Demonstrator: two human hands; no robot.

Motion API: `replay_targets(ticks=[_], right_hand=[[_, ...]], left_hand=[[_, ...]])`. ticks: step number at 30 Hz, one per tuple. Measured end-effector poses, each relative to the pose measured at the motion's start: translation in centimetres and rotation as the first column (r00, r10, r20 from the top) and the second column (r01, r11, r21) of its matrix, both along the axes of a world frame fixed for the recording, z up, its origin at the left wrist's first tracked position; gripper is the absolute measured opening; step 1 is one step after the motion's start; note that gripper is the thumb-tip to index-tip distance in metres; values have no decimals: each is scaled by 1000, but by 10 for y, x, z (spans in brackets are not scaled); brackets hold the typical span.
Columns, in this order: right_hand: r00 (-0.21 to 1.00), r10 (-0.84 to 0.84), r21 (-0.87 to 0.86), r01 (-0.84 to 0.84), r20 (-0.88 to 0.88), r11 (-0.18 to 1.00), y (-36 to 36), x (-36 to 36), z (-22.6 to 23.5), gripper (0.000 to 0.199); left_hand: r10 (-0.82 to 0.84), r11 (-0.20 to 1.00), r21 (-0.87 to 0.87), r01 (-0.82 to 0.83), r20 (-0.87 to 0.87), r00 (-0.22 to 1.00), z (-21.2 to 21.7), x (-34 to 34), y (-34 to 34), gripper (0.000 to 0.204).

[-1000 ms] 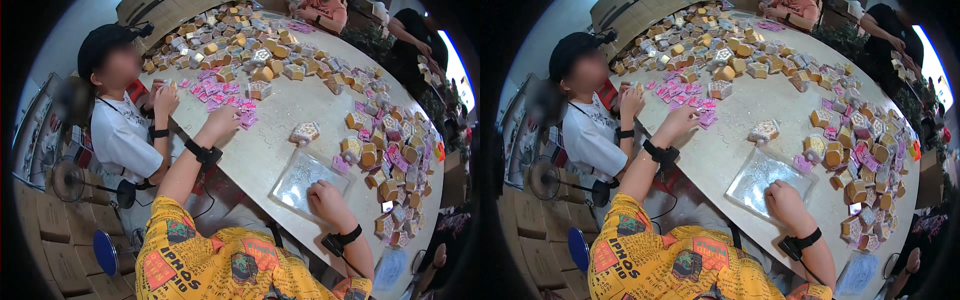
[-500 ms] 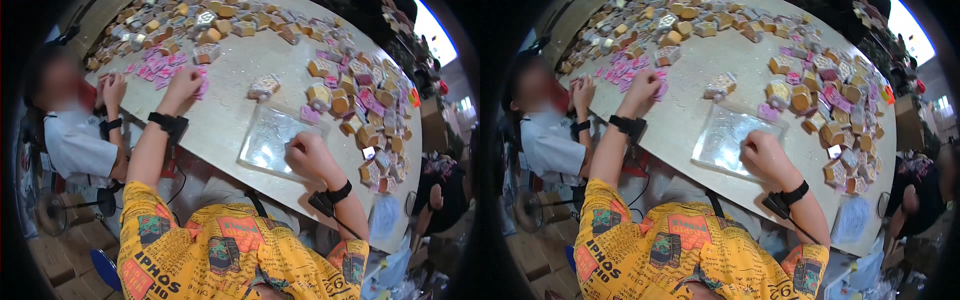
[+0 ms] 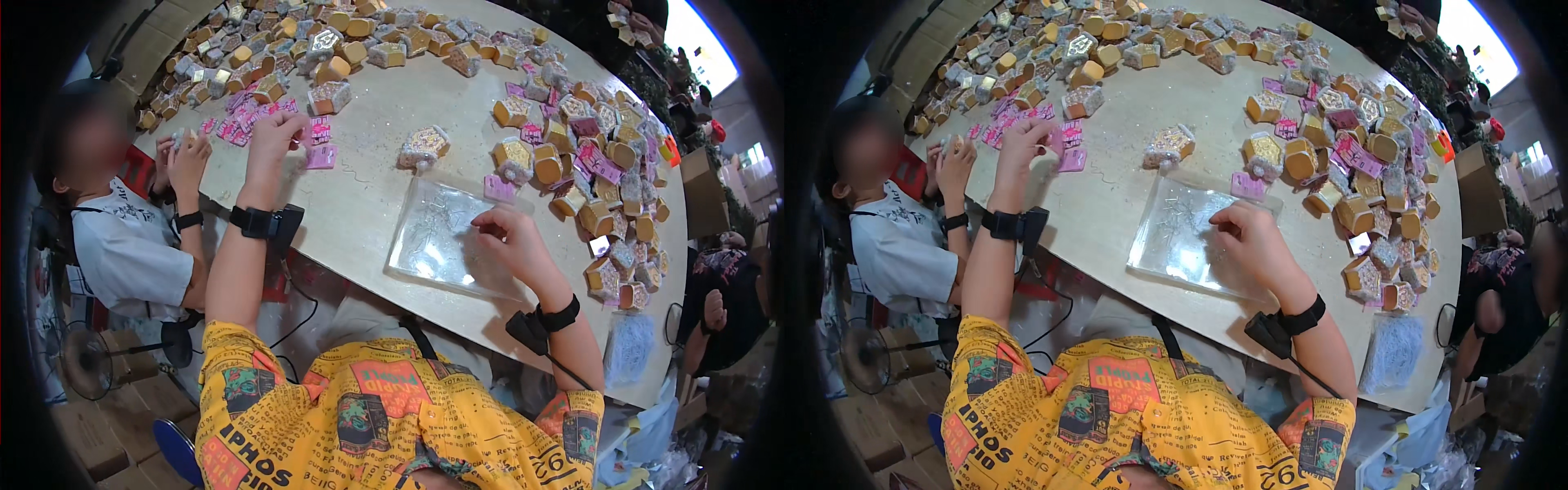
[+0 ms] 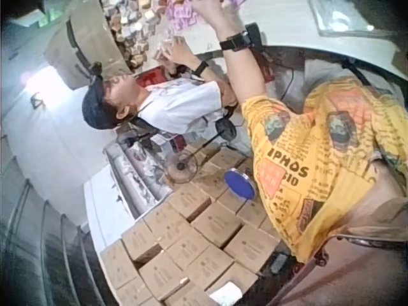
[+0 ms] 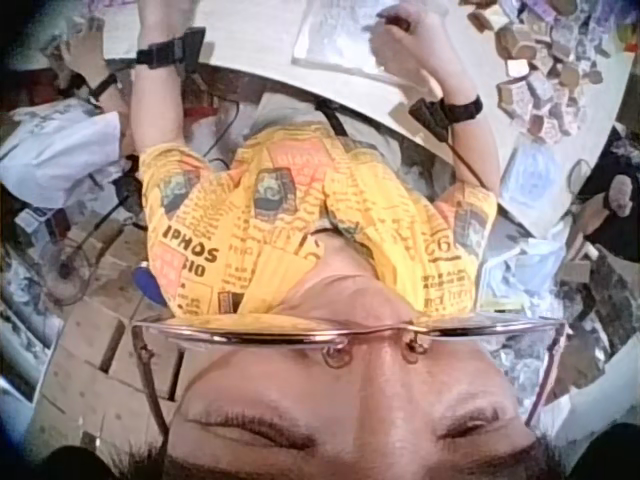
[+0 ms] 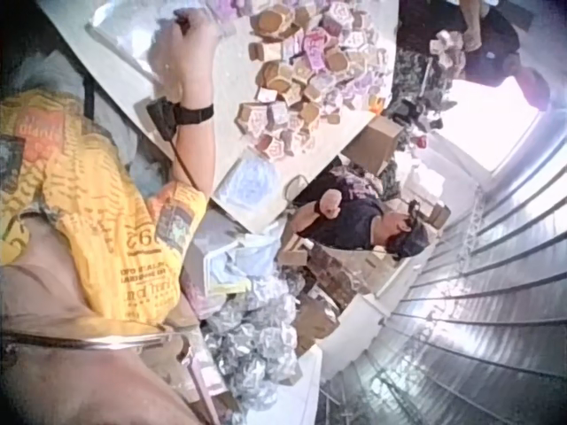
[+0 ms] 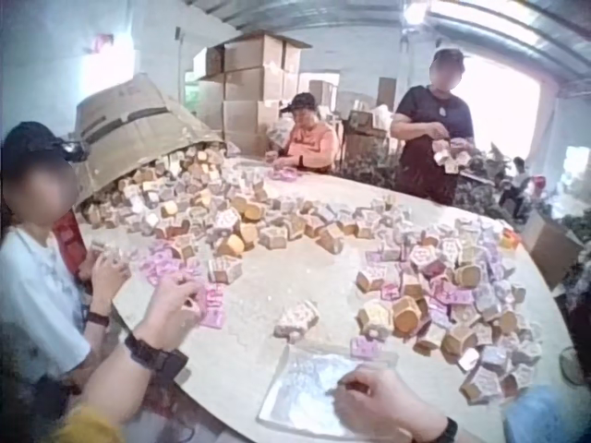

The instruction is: The person wraps small, cube-shaped items in clear plastic and seals them with pink labels. They repeatedly pick up an item, wrap it, apply a label, and place the finished package on the table.

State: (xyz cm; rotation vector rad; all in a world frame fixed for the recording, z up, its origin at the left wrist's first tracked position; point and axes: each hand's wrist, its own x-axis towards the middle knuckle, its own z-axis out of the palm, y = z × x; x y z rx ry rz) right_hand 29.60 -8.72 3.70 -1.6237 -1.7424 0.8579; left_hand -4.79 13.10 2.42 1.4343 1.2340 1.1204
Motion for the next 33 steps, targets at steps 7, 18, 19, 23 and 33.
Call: replay_targets(ticks=[7,18,19,23,33], right_hand=[[914,178,214,-268,365,939,0,-13,9,21],[855,241,51,-296,459,954,5,-15,3,24],[890,209,108,-274,405,956,6,-11,-1,25],[997,39,-41,-42,-67,998,11,-5,7,23],[877,-89,-57,71,-472,996,-5,-5,1,25]], left_hand=[[28,998,-55,-13,284,958,3,7,-18,11],[-107,969,-144,199,481,870,16,40,-52,15],[-132,959,-163,232,467,874,18,45,-57,18],[-331,887,-139,440,473,816,30,68,-83,24],[-607,737,-108,667,328,724,26,128,-133,32]])
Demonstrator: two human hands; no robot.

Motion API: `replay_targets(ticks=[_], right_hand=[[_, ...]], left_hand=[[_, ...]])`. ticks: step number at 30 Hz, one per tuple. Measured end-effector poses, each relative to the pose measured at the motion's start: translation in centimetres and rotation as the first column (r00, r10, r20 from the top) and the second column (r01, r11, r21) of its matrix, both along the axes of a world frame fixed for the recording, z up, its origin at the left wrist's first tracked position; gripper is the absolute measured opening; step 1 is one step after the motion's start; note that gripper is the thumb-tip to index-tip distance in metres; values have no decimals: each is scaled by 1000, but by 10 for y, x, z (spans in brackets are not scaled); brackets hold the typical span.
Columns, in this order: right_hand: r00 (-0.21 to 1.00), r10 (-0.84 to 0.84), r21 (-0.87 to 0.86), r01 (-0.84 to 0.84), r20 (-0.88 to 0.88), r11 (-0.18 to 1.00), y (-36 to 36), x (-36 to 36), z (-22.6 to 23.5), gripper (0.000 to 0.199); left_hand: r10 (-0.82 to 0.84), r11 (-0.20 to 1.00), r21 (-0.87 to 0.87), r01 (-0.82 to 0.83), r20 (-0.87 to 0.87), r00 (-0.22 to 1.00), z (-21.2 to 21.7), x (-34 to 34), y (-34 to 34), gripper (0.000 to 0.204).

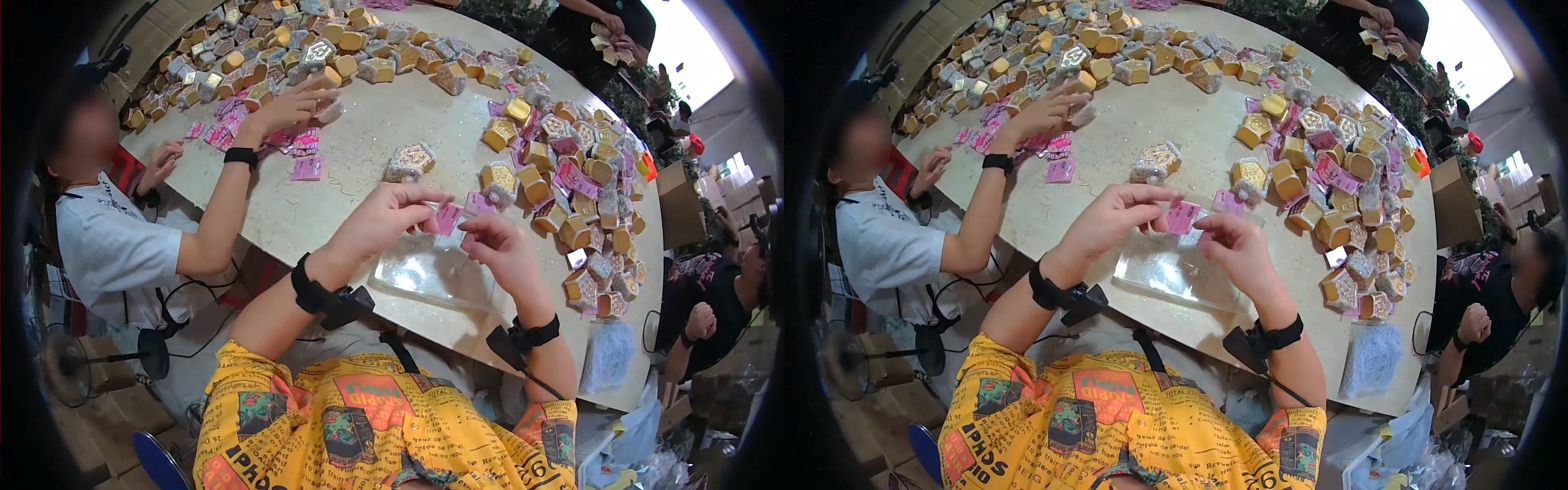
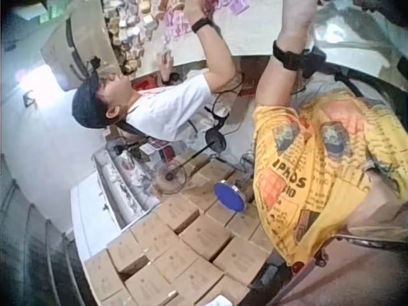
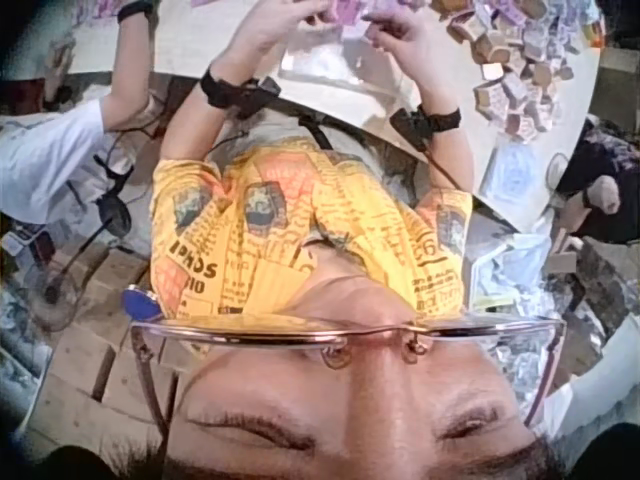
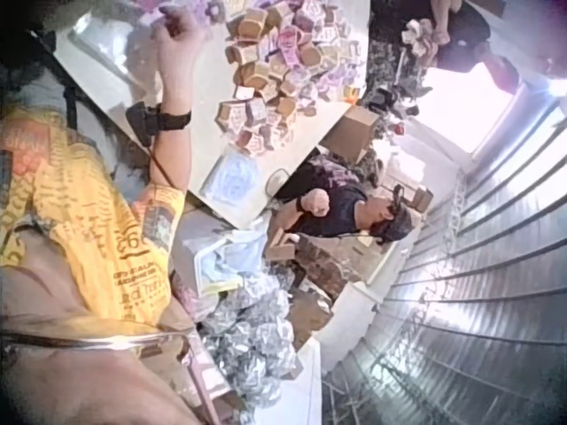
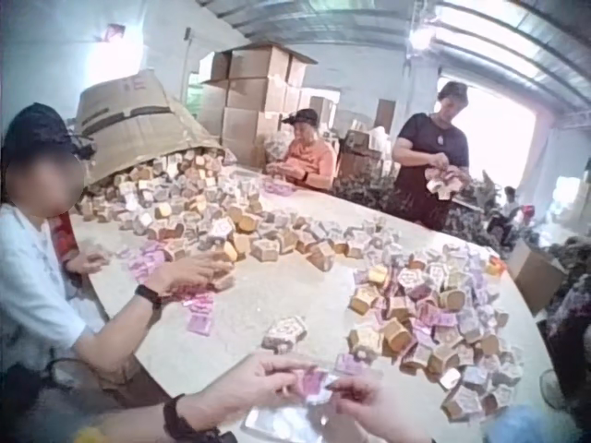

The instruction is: The person wraps small, cube-shaped items in clear plastic and seals them with pink labels. They repeatedly pick up an item, wrap it, apply a label, and place the finished package on the table.

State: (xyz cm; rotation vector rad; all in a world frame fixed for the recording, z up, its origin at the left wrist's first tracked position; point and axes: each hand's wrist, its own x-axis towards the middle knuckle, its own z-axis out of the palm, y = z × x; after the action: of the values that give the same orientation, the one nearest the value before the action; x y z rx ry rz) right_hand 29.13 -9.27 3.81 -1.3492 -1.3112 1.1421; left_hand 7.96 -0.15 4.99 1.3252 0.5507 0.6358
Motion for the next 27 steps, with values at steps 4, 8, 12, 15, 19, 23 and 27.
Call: replay_targets(ticks=[4,8,12,15,19,23,27], right_hand=[[439,-15,150,-276,898,949,-2,-4,-7,32],[383,144,-4,-342,913,940,0,-7,12,31],[546,273,-121,-298,792,947,8,-1,31,35],[689,313,-189,-252,654,949,12,0,37,37],[607,326,-213,-252,725,944,11,1,31,38],[552,312,-206,-247,773,947,12,3,29,37],[791,262,-133,-226,552,965,15,3,43,27]], left_hand=[[-2,995,96,11,-85,996,-1,7,-3,32],[58,991,123,-46,-93,994,-4,6,-6,31],[68,993,99,-63,-53,996,-9,5,-5,30],[104,991,95,-98,-63,993,-6,8,-6,30],[102,991,93,-99,-32,994,-9,13,-9,29],[94,990,117,-85,-74,993,-5,14,-9,29],[109,987,126,-100,-68,992,-6,13,-3,28]])
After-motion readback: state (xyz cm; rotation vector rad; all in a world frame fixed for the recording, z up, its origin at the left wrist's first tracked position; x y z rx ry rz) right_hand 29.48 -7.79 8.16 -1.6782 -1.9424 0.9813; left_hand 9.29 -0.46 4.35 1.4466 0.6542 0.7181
